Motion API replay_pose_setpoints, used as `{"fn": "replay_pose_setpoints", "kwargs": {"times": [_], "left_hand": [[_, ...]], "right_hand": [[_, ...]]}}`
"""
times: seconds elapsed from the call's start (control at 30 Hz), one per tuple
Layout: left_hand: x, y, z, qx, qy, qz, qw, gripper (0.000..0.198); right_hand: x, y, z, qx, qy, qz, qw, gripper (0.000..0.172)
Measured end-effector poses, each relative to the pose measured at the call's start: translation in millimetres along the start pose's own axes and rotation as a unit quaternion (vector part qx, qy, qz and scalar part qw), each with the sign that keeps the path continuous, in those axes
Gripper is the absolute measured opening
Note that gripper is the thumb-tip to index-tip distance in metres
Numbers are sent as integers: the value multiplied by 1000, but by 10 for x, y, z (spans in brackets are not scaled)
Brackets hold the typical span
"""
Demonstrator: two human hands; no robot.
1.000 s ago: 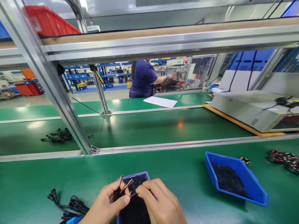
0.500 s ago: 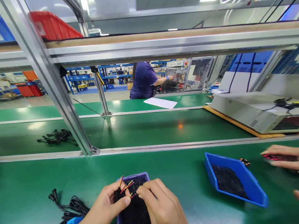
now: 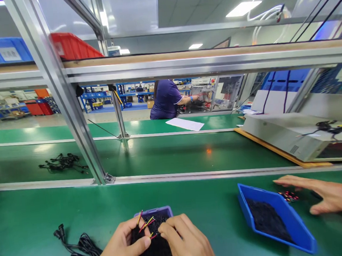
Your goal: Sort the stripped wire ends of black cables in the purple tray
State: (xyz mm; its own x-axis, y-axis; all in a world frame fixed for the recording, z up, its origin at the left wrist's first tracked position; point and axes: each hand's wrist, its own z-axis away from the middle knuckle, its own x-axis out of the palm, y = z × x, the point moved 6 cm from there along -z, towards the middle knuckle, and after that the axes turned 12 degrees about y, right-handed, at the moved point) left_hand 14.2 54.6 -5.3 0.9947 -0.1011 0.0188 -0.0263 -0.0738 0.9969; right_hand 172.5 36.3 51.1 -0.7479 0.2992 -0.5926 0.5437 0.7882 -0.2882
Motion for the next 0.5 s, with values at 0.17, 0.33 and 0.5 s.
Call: {"fn": "replay_pose_setpoints", "kwargs": {"times": [0.17,0.33,0.5], "left_hand": [[-3,9,14,-9,5,10,1000,41],[37,70,37,-31,12,48,998,43],[42,95,59,-52,7,57,997,46]], "right_hand": [[41,-16,27,10,-3,-12,1000,29],[101,55,59,106,42,-92,989,22],[182,200,113,308,79,-259,912,24]]}}
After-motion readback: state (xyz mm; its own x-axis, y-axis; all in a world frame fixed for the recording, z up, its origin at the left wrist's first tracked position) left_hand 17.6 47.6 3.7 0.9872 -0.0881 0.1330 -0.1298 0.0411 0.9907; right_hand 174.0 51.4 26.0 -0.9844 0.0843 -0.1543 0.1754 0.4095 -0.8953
